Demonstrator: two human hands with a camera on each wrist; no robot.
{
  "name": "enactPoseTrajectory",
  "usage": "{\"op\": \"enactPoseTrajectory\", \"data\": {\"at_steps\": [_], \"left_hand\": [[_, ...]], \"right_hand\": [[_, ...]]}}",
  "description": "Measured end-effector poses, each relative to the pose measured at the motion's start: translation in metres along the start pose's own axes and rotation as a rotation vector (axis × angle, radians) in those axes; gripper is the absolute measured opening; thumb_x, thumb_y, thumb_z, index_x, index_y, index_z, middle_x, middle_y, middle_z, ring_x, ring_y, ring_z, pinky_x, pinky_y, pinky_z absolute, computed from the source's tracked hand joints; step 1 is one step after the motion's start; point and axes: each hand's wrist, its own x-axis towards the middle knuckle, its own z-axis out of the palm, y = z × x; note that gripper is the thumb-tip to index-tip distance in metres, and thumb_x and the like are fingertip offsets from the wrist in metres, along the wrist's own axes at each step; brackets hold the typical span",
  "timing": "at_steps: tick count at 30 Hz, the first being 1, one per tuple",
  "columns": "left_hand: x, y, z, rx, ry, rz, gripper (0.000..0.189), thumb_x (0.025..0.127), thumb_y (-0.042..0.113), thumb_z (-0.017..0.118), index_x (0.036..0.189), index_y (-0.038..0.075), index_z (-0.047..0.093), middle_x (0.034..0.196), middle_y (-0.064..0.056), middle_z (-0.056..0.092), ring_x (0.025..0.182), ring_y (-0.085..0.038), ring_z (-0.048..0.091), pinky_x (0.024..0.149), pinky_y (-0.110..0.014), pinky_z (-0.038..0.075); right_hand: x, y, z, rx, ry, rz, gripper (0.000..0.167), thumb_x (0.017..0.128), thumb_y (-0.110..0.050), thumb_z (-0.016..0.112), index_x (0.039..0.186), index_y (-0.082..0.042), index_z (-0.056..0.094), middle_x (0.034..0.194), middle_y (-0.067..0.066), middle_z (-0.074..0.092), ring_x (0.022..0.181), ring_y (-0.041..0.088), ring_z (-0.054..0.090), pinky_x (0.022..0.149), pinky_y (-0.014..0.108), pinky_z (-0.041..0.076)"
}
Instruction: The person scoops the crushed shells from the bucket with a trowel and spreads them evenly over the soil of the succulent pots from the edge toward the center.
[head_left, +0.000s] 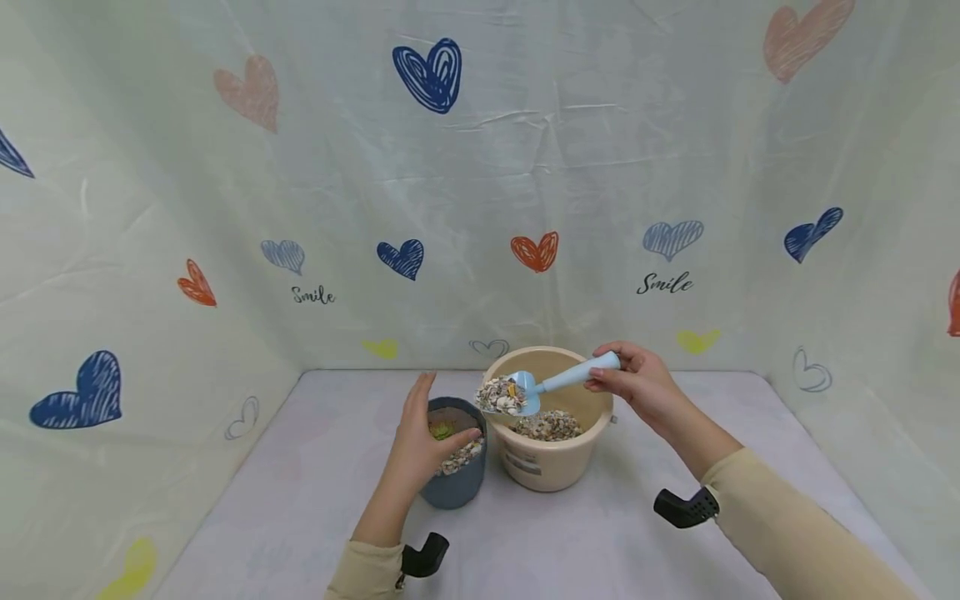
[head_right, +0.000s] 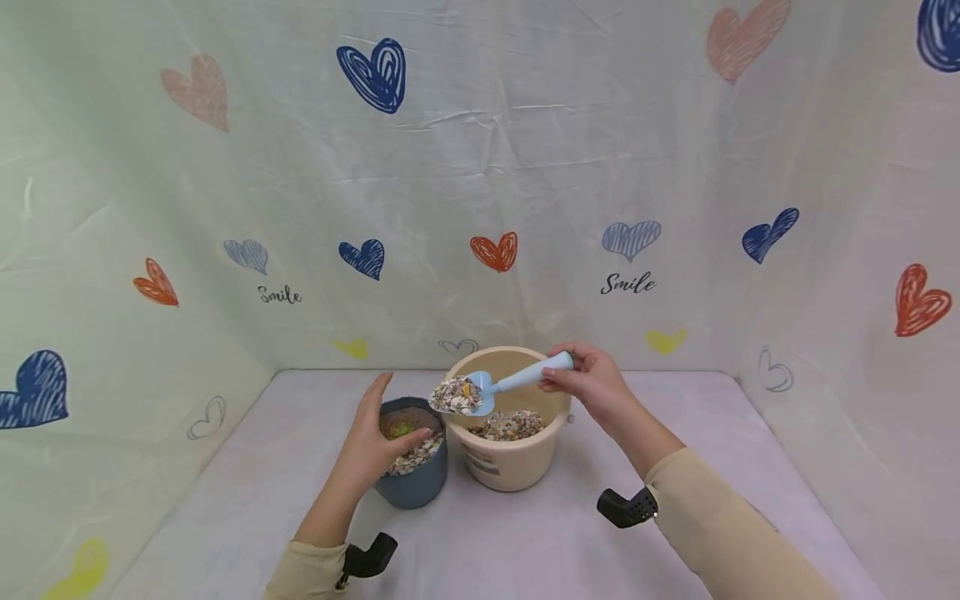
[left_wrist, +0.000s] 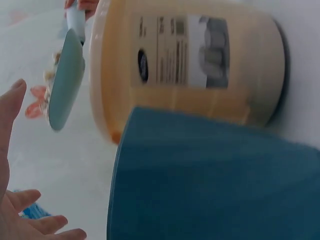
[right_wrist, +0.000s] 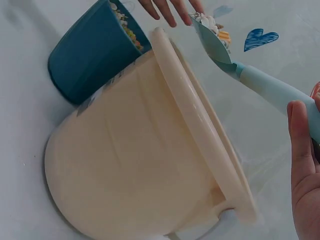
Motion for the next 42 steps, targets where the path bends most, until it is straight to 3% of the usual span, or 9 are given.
{"op": "enactPoseTrajectory", "data": {"at_steps": [5,10,17,24,28,32,37,42], "left_hand": [[-0.001,-0.01,-0.015,-0.017,-0.01,-0.026,0.105,0.078,0.032,0.084,0.156,0.01,0.017,0.159,-0.02,0.013,0.144,-0.041,0.014,0.108,-0.063,0.022],[-0.006,-0.019,-0.024,-0.041,-0.01,-0.087,0.104,0.079,0.029,0.083,0.156,0.012,0.016,0.159,-0.019,0.013,0.144,-0.041,0.015,0.108,-0.063,0.022],[-0.012,-0.038,-0.034,-0.046,0.001,-0.116,0.102,0.082,0.028,0.081,0.157,0.013,0.014,0.159,-0.019,0.013,0.144,-0.042,0.014,0.108,-0.064,0.02],[-0.016,-0.055,-0.038,-0.047,-0.027,-0.138,0.103,0.083,0.03,0.08,0.158,0.016,0.012,0.159,-0.021,0.011,0.144,-0.043,0.011,0.107,-0.066,0.02],[-0.016,-0.07,-0.038,-0.137,-0.051,-0.112,0.102,0.083,0.024,0.08,0.157,0.011,0.011,0.16,-0.02,0.01,0.145,-0.04,0.009,0.112,-0.058,0.017],[-0.016,-0.09,-0.035,-0.253,-0.074,-0.066,0.098,0.084,0.016,0.078,0.156,0.005,0.012,0.159,-0.021,0.012,0.146,-0.038,0.01,0.115,-0.05,0.013],[-0.015,-0.107,-0.033,-0.313,-0.129,-0.062,0.094,0.084,0.011,0.077,0.155,0.004,0.016,0.157,-0.025,0.019,0.144,-0.042,0.014,0.113,-0.052,0.014],[-0.012,-0.115,-0.039,-0.36,-0.235,-0.082,0.094,0.085,0.013,0.076,0.155,0.006,0.014,0.156,-0.029,0.017,0.142,-0.046,0.015,0.111,-0.058,0.017]], "right_hand": [[0.006,0.002,0.007,0.008,-0.009,-0.014,0.022,0.09,0.012,0.058,0.11,0.015,0.048,0.09,0.011,0.062,0.077,0.018,0.07,0.076,0.031,0.056],[0.012,0.007,0.017,0.011,-0.01,0.007,0.022,0.09,0.014,0.057,0.111,0.014,0.05,0.091,0.011,0.062,0.075,0.018,0.07,0.076,0.031,0.056],[0.019,0.014,0.037,0.052,-0.028,0.003,0.025,0.089,0.014,0.058,0.111,0.018,0.047,0.089,0.011,0.061,0.073,0.017,0.07,0.075,0.031,0.056],[0.025,0.021,0.053,0.097,-0.038,0.007,0.019,0.088,0.016,0.057,0.105,0.007,0.056,0.086,0.011,0.062,0.071,0.018,0.07,0.074,0.032,0.057],[0.028,0.025,0.063,0.105,-0.041,0.029,0.022,0.088,0.013,0.062,0.109,0.01,0.055,0.088,0.012,0.062,0.071,0.019,0.07,0.074,0.033,0.057],[0.032,0.03,0.072,0.082,-0.045,0.055,0.037,0.088,0.009,0.064,0.12,0.018,0.048,0.091,0.012,0.062,0.074,0.018,0.069,0.077,0.034,0.056],[0.034,0.034,0.078,0.067,-0.05,0.064,0.034,0.09,0.012,0.06,0.119,0.02,0.047,0.092,0.011,0.063,0.074,0.017,0.069,0.077,0.033,0.056],[0.035,0.036,0.082,0.064,-0.043,0.073,0.031,0.09,0.01,0.061,0.118,0.017,0.049,0.091,0.012,0.063,0.075,0.018,0.069,0.076,0.032,0.056]]}}
